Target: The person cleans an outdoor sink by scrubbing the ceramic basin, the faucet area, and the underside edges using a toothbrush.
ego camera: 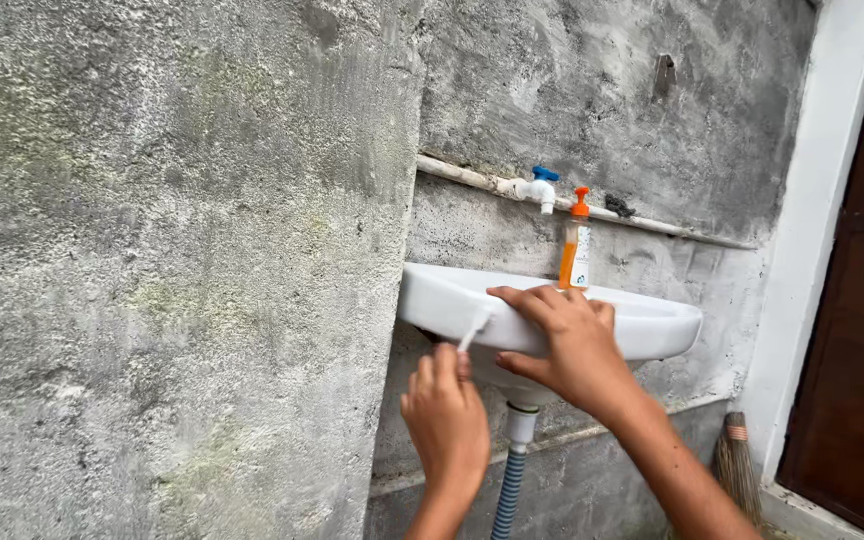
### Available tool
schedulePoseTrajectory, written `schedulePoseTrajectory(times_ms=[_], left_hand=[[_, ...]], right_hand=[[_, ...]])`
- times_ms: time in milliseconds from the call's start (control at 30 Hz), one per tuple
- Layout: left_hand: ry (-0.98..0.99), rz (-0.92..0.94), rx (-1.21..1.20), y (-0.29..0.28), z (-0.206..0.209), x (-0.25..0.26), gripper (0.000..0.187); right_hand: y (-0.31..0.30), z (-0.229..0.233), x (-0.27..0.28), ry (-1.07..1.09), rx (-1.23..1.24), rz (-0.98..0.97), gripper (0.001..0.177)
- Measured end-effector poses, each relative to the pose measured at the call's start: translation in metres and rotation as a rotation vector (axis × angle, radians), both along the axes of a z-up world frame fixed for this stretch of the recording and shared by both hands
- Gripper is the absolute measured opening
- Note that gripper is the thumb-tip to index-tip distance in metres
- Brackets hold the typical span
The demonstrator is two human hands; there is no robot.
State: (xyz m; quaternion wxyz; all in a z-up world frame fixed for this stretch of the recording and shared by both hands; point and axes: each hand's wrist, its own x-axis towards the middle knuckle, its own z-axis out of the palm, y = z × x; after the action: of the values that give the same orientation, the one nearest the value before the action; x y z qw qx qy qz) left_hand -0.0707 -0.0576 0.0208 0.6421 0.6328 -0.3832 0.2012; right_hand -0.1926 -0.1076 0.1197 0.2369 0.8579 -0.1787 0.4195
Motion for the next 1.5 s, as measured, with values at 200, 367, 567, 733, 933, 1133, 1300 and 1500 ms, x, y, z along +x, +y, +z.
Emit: schedulePoseTrajectory(times_ms=[200,367,567,733,933,1133,1300,1500], left_hand=[[-0.057,0.059,-0.09,-0.002,-0.008,-0.006,0.03],[0.057,0.111,-0.148,0.001,-0.001,-0.001,0.033],[0.06,0.122,-0.097,0.002,0.012,0.014,0.029],[-0.305,0.304,-0.248,0.002,0.002,0.011,0.011],[0.112,0.024,-0.027,0.003,0.002,0.009,0.031],[0.48,-0.009,-0.042,-0.015,0.014,0.035,0.032],[0.438,-0.124,-0.139,-0.035,0.006,0.057,0.033],[0.323,-0.144,-0.224,-0.059,0.019,0.093,0.035]], right_hand=[[0.004,-0.007,0.004,-0.039,-0.001,-0.017,0.079],[0.003,-0.009,0.005,-0.072,-0.041,0.026,0.077],[0.002,-0.012,0.007,-0.096,-0.047,0.068,0.077],[0.001,-0.013,0.006,-0.109,-0.025,0.093,0.075],[0.007,-0.008,0.011,-0.118,0.0,0.011,0.069],[0.017,0.01,0.02,0.037,-0.005,-0.187,0.075],[0.009,0.015,0.035,0.038,-0.003,0.037,0.069],[0.01,0.012,0.036,0.0,-0.027,0.014,0.073]])
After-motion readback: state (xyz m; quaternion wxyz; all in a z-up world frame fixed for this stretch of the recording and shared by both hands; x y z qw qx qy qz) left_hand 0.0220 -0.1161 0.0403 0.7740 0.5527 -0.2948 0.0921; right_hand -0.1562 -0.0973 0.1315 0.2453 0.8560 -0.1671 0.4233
